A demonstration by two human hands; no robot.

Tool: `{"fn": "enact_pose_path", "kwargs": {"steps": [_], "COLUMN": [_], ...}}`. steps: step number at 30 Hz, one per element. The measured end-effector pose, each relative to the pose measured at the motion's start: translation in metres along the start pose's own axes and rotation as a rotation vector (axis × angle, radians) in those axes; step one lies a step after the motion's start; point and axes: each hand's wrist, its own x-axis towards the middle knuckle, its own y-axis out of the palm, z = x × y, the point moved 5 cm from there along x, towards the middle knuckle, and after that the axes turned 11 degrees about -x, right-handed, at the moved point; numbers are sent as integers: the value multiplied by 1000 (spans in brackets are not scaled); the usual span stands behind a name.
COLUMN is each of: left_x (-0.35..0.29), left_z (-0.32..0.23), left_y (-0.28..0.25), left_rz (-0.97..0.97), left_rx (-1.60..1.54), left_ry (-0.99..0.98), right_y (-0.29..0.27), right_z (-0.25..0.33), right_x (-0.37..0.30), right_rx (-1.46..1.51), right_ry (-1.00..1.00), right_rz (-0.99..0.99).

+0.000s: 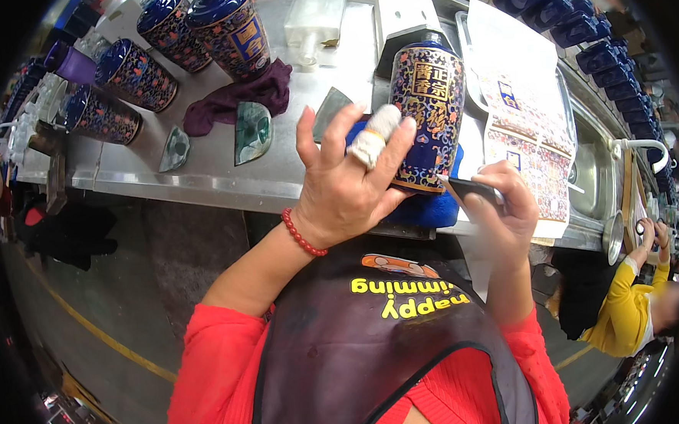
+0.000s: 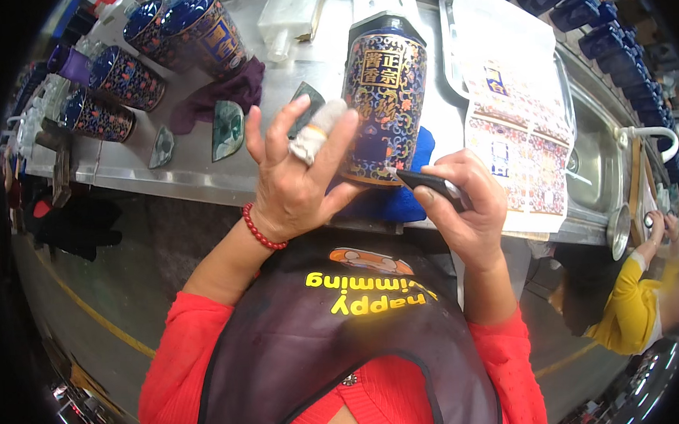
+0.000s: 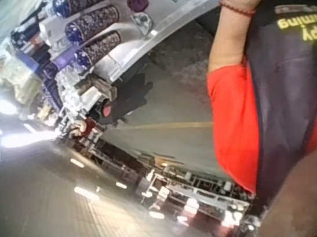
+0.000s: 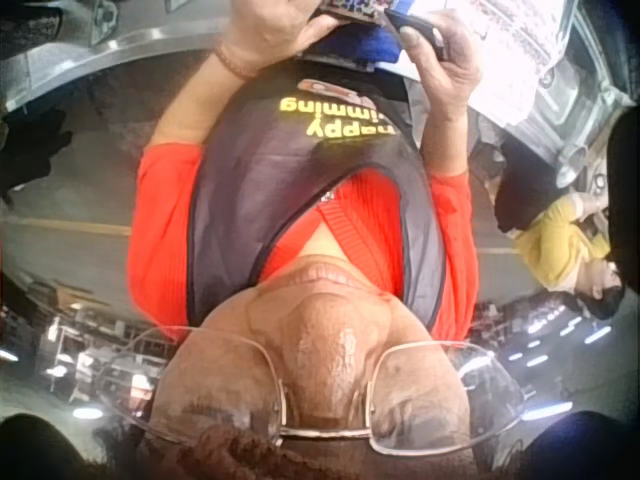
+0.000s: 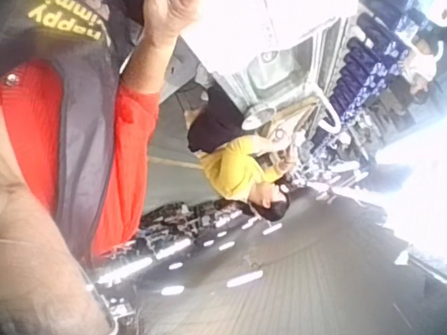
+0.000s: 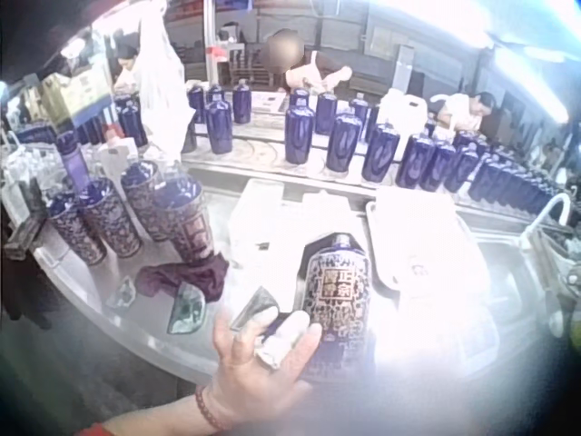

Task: The person applies decorative stickers to blue cylindrical containers using a small black scraper tool. They smooth the sticker onto the surface, trim excess edges, and rotate the container to cover different sides. The person handles multiple containers, placing finished ones aside and picking up new ones to continue the process.

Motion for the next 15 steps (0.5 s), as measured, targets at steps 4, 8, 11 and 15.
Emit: {"fn": "enact_pose_path", "kwargs": {"steps": [4, 8, 11, 15], "left_x": [-17, -34, -45, -46], "left_z": [-30, -26, -14, -16], "left_y": [0, 11, 6, 3], "left_rz": [-235, -142, -125, -102], "left_rx": [-70, 10, 50, 17], "left_ry": [241, 200, 133, 150], "right_y": [10, 11, 11, 14], "right_z": [-19, -21, -20, -21], "right_x": [-11, -12, -11, -13], "right_rx": [177, 87, 83, 151], "right_ry": [225, 188, 180, 249], "right_rz": [-30, -18, -11, 33]}}
